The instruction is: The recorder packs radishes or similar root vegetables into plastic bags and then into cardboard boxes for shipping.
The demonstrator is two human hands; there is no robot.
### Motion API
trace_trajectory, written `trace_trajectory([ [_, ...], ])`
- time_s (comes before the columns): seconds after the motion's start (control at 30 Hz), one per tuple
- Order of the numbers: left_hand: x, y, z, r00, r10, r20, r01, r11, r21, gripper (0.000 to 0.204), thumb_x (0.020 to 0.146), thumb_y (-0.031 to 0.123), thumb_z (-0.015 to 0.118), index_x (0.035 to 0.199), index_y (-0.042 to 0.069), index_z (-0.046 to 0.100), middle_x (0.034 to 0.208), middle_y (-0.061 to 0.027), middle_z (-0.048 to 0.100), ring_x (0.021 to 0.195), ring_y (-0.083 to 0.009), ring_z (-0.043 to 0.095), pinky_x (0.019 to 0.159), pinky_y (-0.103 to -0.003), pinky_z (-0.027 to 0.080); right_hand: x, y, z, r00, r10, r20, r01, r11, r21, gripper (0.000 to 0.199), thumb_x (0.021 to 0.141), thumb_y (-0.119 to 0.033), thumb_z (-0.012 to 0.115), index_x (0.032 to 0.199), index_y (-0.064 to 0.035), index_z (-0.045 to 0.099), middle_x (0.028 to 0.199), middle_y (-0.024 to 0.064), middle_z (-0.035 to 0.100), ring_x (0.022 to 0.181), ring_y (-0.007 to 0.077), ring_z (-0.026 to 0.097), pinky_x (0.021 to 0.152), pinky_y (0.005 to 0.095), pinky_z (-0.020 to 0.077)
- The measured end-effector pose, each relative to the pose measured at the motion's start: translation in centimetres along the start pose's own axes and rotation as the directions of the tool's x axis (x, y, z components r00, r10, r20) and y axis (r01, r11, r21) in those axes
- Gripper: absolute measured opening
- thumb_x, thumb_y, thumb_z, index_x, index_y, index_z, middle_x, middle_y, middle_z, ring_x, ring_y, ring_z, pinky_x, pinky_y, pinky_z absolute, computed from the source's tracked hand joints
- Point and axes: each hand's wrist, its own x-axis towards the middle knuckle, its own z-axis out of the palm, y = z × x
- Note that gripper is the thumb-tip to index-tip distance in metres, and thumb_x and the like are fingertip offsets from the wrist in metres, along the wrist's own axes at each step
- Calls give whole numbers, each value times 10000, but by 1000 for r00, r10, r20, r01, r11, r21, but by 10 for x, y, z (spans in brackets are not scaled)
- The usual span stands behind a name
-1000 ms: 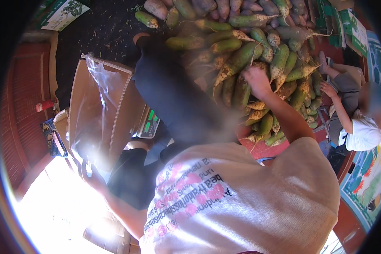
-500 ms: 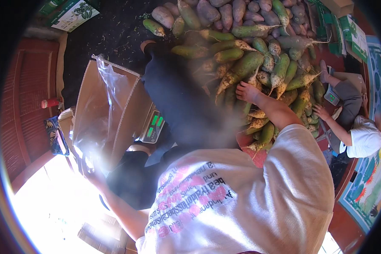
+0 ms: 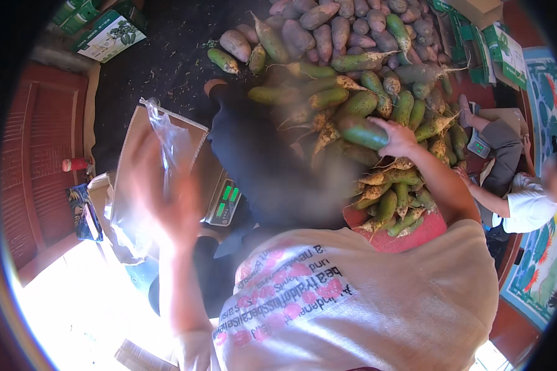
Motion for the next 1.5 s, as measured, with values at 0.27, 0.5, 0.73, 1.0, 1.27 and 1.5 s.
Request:
trace_trajectory([
  [0.27,42,46,234,647,-151,748,509,816,-276,810,970,509,509,1541,26,198,1498,-310,340,1404,-443,339,1153,-452,328,-35,-33,-27,770,-70,-635,255,945,206,908,595,-289,850,1385,-104,442,1289,178,596,1129,378,618,931,463,516],
  [0.5,19,49,250,710,-253,657,678,497,-542,403,992,324,520,758,45,693,642,-146,665,642,-249,688,657,-395,534,-57,-54,-22,617,-241,-749,397,917,32,835,585,-175,863,1337,-68,518,1222,179,625,1080,363,637,927,428,523],
  [0.73,9,68,243,814,-327,481,516,788,-336,229,867,235,633,825,29,721,857,-198,702,836,-392,681,801,-467,550,-68,-35,17,582,-118,-805,412,896,167,828,624,-139,858,1369,-43,509,1288,190,606,1165,360,609,993,429,479],
  [1.0,24,81,211,883,-23,469,207,915,-346,182,871,186,600,961,86,724,927,-137,709,950,-345,674,846,-409,535,-67,-45,-9,547,-259,-796,185,965,-188,906,584,-154,840,1408,-79,471,1306,212,577,1196,423,551,996,496,460],
  [1.27,5,-42,21,999,30,-44,-23,988,151,519,863,265,628,1359,124,563,1472,-172,443,1465,-429,237,1135,-678,197,-51,-77,-76,814,28,-581,-215,943,-256,913,597,-136,807,1440,-229,468,1303,116,590,1189,408,554,935,497,483],
  [1.5,-126,-194,-159,796,-546,-261,579,563,589,879,723,389,831,1431,81,412,1342,-238,446,1301,-428,391,1005,-521,435,-87,-199,-211,432,-527,-732,207,848,-488,771,688,-93,748,1414,-134,493,1317,123,581,1189,367,563,976,435,464],
])
